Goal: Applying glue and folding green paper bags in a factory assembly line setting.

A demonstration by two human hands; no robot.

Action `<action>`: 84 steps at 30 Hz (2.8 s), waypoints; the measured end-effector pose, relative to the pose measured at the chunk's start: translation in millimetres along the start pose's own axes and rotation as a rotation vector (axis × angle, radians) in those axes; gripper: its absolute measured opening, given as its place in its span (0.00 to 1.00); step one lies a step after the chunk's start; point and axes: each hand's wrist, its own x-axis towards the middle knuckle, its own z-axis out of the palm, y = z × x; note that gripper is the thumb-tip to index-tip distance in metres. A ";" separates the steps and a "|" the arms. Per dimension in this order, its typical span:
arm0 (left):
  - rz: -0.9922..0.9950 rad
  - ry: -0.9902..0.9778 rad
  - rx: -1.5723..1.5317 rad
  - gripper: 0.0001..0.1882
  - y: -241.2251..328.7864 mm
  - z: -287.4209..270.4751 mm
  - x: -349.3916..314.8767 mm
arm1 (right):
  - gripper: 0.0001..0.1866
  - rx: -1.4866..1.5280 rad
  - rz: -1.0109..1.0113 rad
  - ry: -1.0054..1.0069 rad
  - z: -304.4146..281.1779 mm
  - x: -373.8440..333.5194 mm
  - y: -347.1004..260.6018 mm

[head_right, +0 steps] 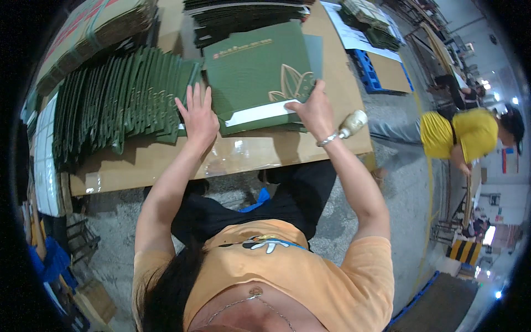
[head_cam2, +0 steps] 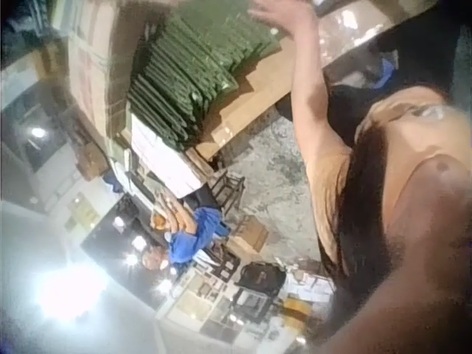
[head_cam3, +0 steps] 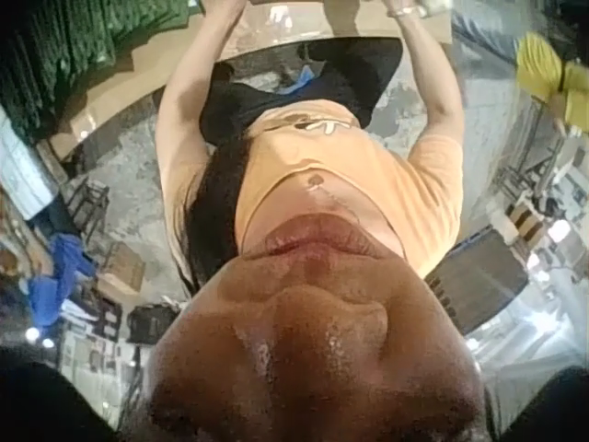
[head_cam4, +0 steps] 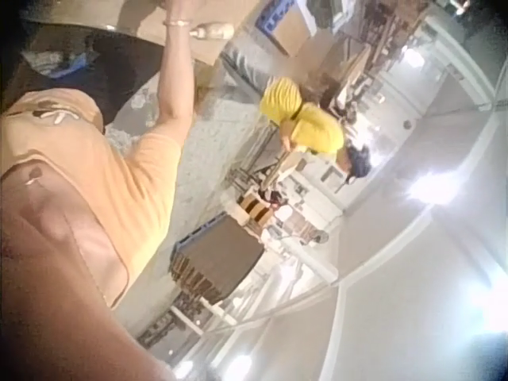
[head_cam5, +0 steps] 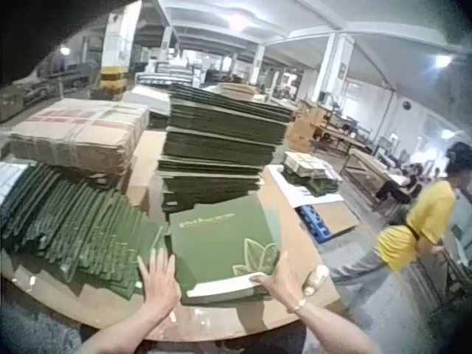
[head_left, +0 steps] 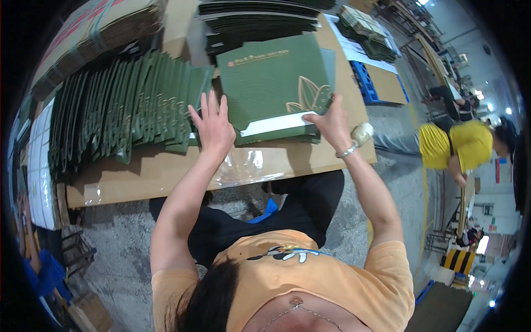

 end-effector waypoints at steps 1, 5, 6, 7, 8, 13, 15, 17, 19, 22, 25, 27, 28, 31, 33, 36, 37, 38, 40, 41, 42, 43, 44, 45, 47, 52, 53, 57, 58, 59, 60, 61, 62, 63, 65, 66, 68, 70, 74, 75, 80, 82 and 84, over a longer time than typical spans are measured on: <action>-0.024 -0.107 0.182 0.27 -3.8 -9.2 6.9 | 0.47 0.001 -0.085 0.029 -8.7 -5.8 -11.4; -0.031 -0.258 0.550 0.27 -44.1 1.6 21.3 | 0.53 -0.153 -0.109 -0.078 -18.8 -9.6 -38.7; -0.035 -0.303 0.558 0.27 -47.4 4.6 25.3 | 0.53 -0.155 -0.105 -0.068 -23.4 -10.6 -47.8; -0.005 -0.291 0.615 0.24 -46.4 6.0 27.5 | 0.53 -0.238 -0.090 -0.149 -29.7 -12.0 -58.4; 0.008 -0.286 0.609 0.24 -46.7 7.1 30.8 | 0.54 -0.322 -0.073 -0.231 -35.7 -13.7 -65.7; 0.030 -0.120 0.531 0.23 -58.6 -32.4 49.6 | 0.43 -0.387 -0.186 -0.186 -40.9 -11.7 -75.7; 0.034 -0.092 0.464 0.24 -59.4 -48.9 53.7 | 0.39 -0.269 -0.189 -0.198 -15.4 -5.7 -83.4; -0.014 -0.060 0.365 0.26 -65.8 -55.0 53.5 | 0.43 -0.189 -0.126 -0.284 24.1 -9.6 -106.4; -0.006 -0.067 0.356 0.25 -64.7 -54.5 53.1 | 0.49 -0.019 -0.093 -0.243 78.7 -16.6 -120.0; 0.006 -0.157 0.365 0.24 -57.5 -58.6 48.4 | 0.48 0.238 -0.039 -0.203 156.0 -28.1 -153.3; 0.059 -0.121 0.299 0.22 -56.9 -57.1 55.9 | 0.43 0.661 0.063 -0.124 258.3 -34.2 -165.7; 0.058 -0.213 0.280 0.23 -60.8 -54.6 51.2 | 0.42 0.556 0.008 -0.094 264.6 -42.1 -163.4; 0.042 -0.291 0.264 0.24 -64.3 -54.6 46.8 | 0.36 0.489 0.019 -0.234 258.1 -38.4 -158.4; 0.021 -0.325 0.264 0.25 -64.7 -47.7 37.8 | 0.22 0.382 -0.103 -0.482 202.2 -20.7 -135.5; 0.008 -0.099 0.191 0.24 -65.6 -28.7 28.6 | 0.14 0.507 -0.314 -0.402 154.2 -21.6 -109.8; 0.220 0.021 -0.327 0.23 -36.5 -11.2 17.7 | 0.10 0.718 -0.146 -0.012 68.0 -28.9 -56.4; 0.232 0.018 -0.334 0.23 -17.4 -9.7 19.1 | 0.11 0.689 -0.069 0.228 52.0 -21.4 -27.4; 0.328 0.009 -0.400 0.22 2.8 -8.3 19.5 | 0.11 0.607 -0.039 0.347 40.4 -8.9 11.1; 0.432 -0.011 -0.470 0.21 15.5 1.6 17.1 | 0.11 0.521 0.005 0.471 29.6 -10.6 51.9; 0.451 -0.079 -0.428 0.20 13.2 11.8 16.1 | 0.11 0.446 0.017 0.339 25.6 -14.7 57.6; 0.469 -0.148 -0.384 0.19 8.9 20.9 15.7 | 0.12 0.371 0.030 0.206 25.0 -17.6 62.5; 0.445 -0.151 -0.387 0.18 13.8 25.2 14.1 | 0.12 0.371 -0.072 0.168 35.1 -24.2 80.2; 0.461 -0.157 -0.399 0.18 14.9 28.1 12.0 | 0.12 0.363 -0.058 0.181 36.3 -30.6 83.1; 0.435 -0.157 -0.388 0.17 14.5 30.6 9.6 | 0.13 0.318 -0.094 0.168 39.4 -39.4 85.1; 0.409 -0.128 -0.361 0.16 14.9 30.6 6.8 | 0.12 0.287 -0.058 0.079 37.1 -49.8 87.6; 0.257 -0.135 -0.314 0.15 24.2 32.3 3.9 | 0.09 0.246 -0.108 0.095 49.7 -71.5 100.1; 0.195 -0.065 -0.305 0.15 29.1 31.5 3.6 | 0.10 0.271 -0.145 0.142 54.2 -75.3 97.5; -0.231 -0.103 -0.384 0.15 53.8 34.5 9.6 | 0.21 0.260 -0.136 0.310 81.8 -97.5 108.9; -0.213 -0.110 -0.403 0.15 53.2 40.9 6.9 | 0.19 0.147 -0.191 0.319 86.6 -102.4 115.5; -0.112 -0.023 -0.365 0.14 51.9 48.6 2.7 | 0.16 0.086 -0.275 0.319 90.8 -104.4 121.2; -0.012 0.066 -0.331 0.14 50.6 55.5 -1.3 | 0.14 0.020 -0.357 0.317 94.9 -104.7 126.9; 0.065 0.084 -0.260 0.13 39.5 64.2 -6.5 | 0.10 0.014 -0.355 0.336 99.2 -101.9 122.0; 0.146 0.099 -0.197 0.12 33.1 70.8 -12.9 | 0.07 0.002 -0.346 0.356 101.8 -100.8 118.5; 0.166 0.094 -0.229 0.12 35.4 71.1 -18.7 | 0.06 -0.011 -0.320 0.335 100.4 -99.6 118.1; 0.219 0.108 -0.172 0.13 38.1 64.4 -28.6 | 0.02 0.009 -0.311 0.340 97.4 -94.3 119.0; 0.232 0.111 -0.195 0.13 41.6 62.6 -32.7 | 0.02 -0.012 -0.301 0.353 89.5 -90.7 126.2; 0.277 0.118 -0.135 0.17 36.3 56.4 -39.5 | 0.03 0.139 -0.188 0.202 72.3 -75.4 125.0; 0.288 0.111 -0.129 0.21 26.9 54.9 -43.6 | 0.05 0.241 -0.103 0.293 48.1 -60.4 125.6; 0.192 0.029 -0.078 0.24 23.4 52.9 -46.1 | 0.23 -0.051 0.287 0.605 0.6 -17.2 157.6; 0.189 -0.001 -0.090 0.24 26.0 53.5 -46.2 | 0.31 -0.098 0.380 0.565 -3.7 -9.2 176.8; 0.094 -0.033 -0.180 0.24 27.4 46.8 -46.8 | 0.45 0.045 0.706 0.359 8.5 14.2 203.3; 0.111 -0.011 -0.224 0.24 25.1 44.7 -47.8 | 0.45 0.023 0.748 0.365 16.4 21.0 209.6; 0.112 -0.006 -0.222 0.25 31.8 43.3 -46.4 | 0.44 0.050 0.738 0.333 15.6 25.5 232.7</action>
